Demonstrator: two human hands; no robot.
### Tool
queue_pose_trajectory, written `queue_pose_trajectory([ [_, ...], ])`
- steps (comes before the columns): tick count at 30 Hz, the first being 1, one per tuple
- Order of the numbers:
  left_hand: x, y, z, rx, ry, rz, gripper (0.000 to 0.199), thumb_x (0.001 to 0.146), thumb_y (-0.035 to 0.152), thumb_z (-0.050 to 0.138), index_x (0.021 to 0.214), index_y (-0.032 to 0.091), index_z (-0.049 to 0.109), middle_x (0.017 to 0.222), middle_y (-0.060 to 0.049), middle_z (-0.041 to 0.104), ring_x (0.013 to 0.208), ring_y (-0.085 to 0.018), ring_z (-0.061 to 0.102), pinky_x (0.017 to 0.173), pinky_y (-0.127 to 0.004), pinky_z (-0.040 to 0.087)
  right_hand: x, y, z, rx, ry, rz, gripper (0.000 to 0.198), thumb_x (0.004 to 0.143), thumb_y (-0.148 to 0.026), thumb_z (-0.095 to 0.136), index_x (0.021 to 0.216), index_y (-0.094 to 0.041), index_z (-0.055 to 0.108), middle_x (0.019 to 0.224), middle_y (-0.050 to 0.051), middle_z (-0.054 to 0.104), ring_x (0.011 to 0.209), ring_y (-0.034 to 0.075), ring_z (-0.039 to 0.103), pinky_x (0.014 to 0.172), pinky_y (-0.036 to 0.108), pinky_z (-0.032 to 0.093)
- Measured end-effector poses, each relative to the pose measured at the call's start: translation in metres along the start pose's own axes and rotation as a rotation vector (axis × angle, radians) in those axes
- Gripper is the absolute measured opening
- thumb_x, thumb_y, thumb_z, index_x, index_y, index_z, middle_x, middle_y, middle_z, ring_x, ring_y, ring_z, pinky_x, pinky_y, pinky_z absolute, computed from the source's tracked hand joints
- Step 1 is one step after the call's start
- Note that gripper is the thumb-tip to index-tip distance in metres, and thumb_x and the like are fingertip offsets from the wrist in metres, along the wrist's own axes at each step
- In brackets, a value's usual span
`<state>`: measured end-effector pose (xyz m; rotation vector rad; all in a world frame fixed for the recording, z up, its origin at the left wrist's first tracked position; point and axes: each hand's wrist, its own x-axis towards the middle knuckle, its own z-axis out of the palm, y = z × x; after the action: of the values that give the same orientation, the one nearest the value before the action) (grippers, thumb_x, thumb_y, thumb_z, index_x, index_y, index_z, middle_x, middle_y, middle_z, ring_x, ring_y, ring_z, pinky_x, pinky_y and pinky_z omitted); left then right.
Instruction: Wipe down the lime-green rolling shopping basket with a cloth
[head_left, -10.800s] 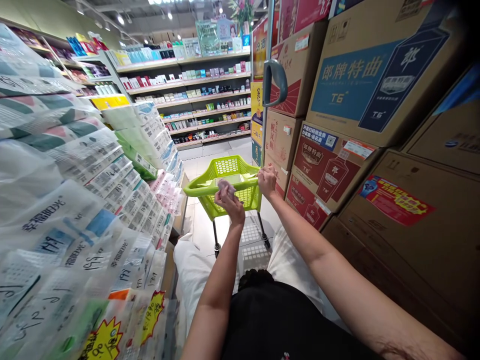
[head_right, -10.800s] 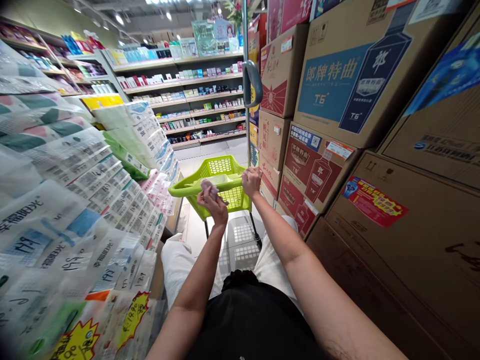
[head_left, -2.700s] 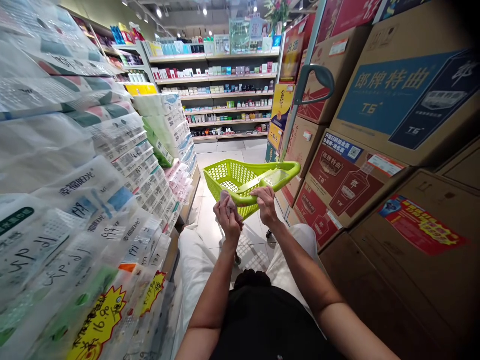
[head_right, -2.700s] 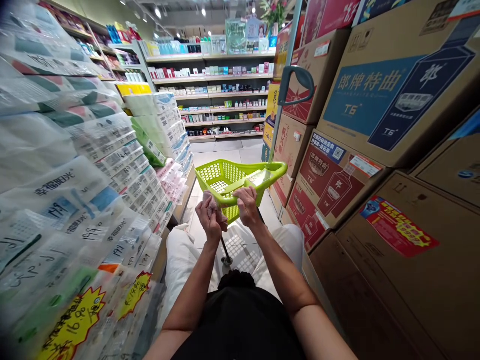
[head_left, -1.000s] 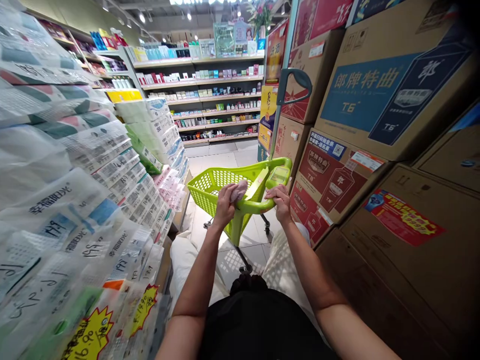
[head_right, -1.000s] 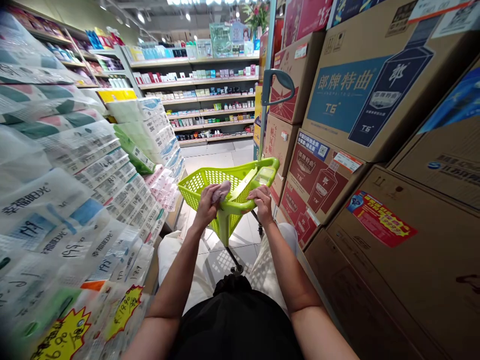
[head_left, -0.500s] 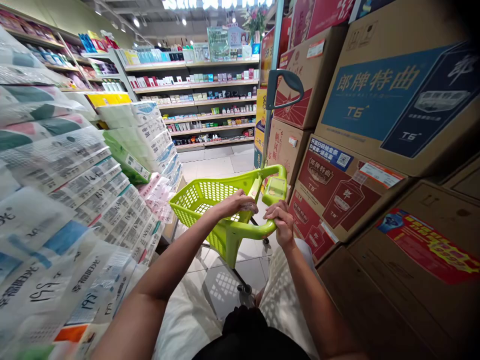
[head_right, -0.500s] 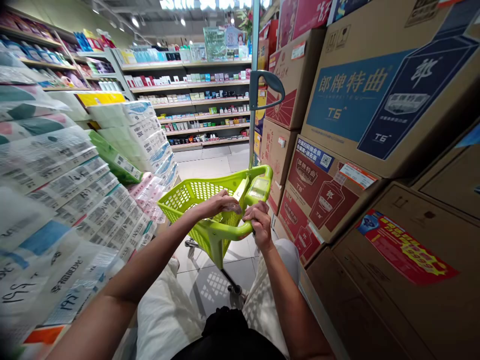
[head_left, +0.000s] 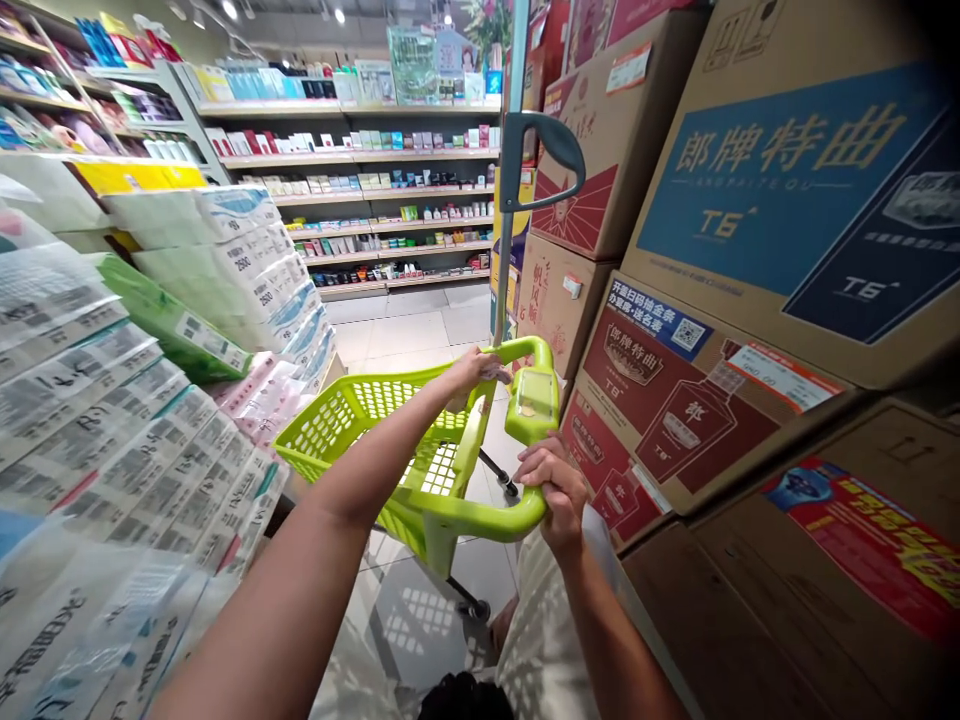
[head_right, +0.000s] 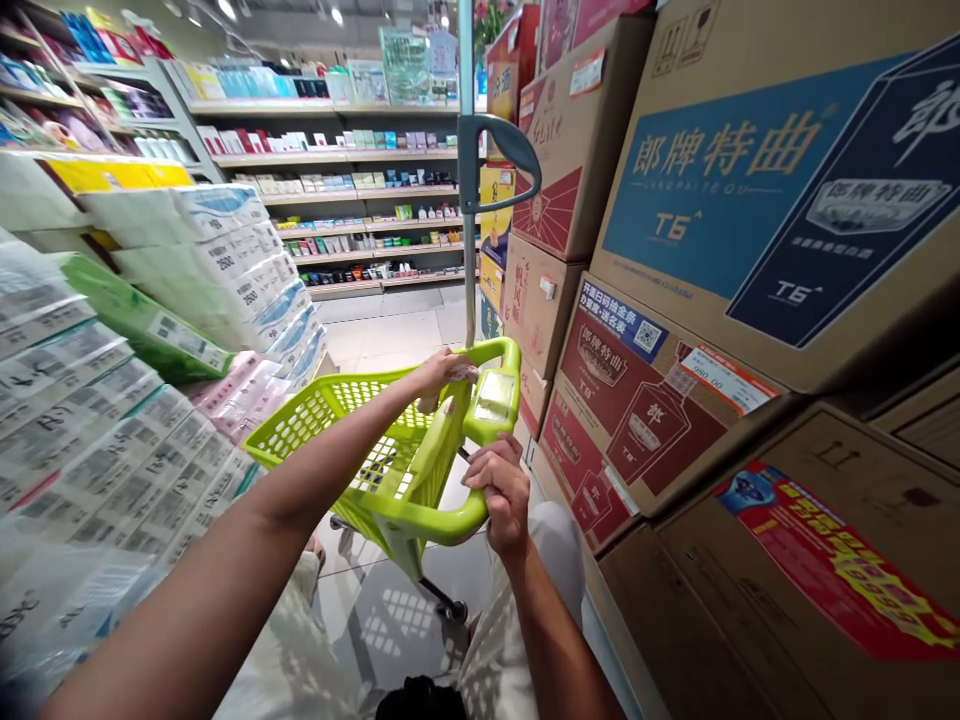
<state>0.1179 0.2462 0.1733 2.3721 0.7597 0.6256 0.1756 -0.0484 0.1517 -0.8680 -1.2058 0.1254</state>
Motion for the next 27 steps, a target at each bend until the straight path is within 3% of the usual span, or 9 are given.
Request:
queue_pose_trajectory([
  [4,0.015,-0.006,0.007,-0.039,0.069,-0.079,0.027,0.079,0.014,0.072,0.104,0.019,0.079,0.095,-0.009,0.057,0.08,-0.023,0.058,0.082,-0.042,0.052,0.002,0.0,0.002,0.001,0.027,-0.002,0.024,0.086,-0.029,0.044,0.067,-0.028,0.058,0.063,0.0,0.066,0.074,0.027,0.063,0.096,0.059,0.044],
  [10,-0.007,0.005,0.003,-0.023,0.046,-0.035,0.027,0.082,0.009,0.065,0.103,0.017,0.08,0.098,-0.012,0.059,0.083,-0.023,0.058,0.087,-0.044,0.051,-0.001,-0.008,0.007,-0.037,0.039,0.004,0.026,0.087,-0.025,0.043,0.064,-0.027,0.056,0.062,0.0,0.065,0.072,0.025,0.062,0.101,0.059,0.044],
  [14,-0.042,0.021,-0.013,0.024,-0.032,0.064,0.029,0.08,0.009,0.064,0.103,0.018,0.08,0.096,-0.01,0.057,0.084,-0.021,0.057,0.089,-0.041,0.052,-0.004,-0.012,0.01,-0.057,0.024,-0.011,0.028,0.088,-0.025,0.042,0.064,-0.026,0.054,0.063,0.0,0.064,0.074,0.024,0.063,0.104,0.056,0.044],
  [18,-0.096,0.039,-0.028,0.128,-0.14,0.09,0.037,0.08,0.012,0.061,0.112,0.019,0.079,0.1,-0.008,0.058,0.091,-0.021,0.059,0.091,-0.039,0.053,-0.001,-0.008,0.01,-0.052,0.074,-0.075,0.03,0.092,-0.028,0.043,0.063,-0.026,0.055,0.063,0.0,0.064,0.075,0.022,0.063,0.105,0.051,0.043],
  [22,-0.146,0.058,-0.044,0.174,-0.258,0.126,0.04,0.079,0.017,0.06,0.115,0.019,0.079,0.104,-0.009,0.063,0.095,-0.023,0.06,0.094,-0.038,0.053,0.002,-0.005,0.009,-0.044,0.056,-0.077,0.035,0.095,-0.034,0.044,0.062,-0.027,0.054,0.063,0.0,0.063,0.074,0.022,0.062,0.098,0.047,0.046],
  [27,-0.175,0.087,-0.063,0.153,-0.409,0.139,0.046,0.072,0.013,0.063,0.114,0.022,0.08,0.108,-0.009,0.07,0.101,-0.025,0.063,0.098,-0.037,0.05,0.001,-0.005,0.008,-0.025,0.078,-0.059,0.037,0.095,-0.035,0.046,0.061,-0.026,0.055,0.064,0.0,0.062,0.074,0.022,0.062,0.104,0.049,0.043],
])
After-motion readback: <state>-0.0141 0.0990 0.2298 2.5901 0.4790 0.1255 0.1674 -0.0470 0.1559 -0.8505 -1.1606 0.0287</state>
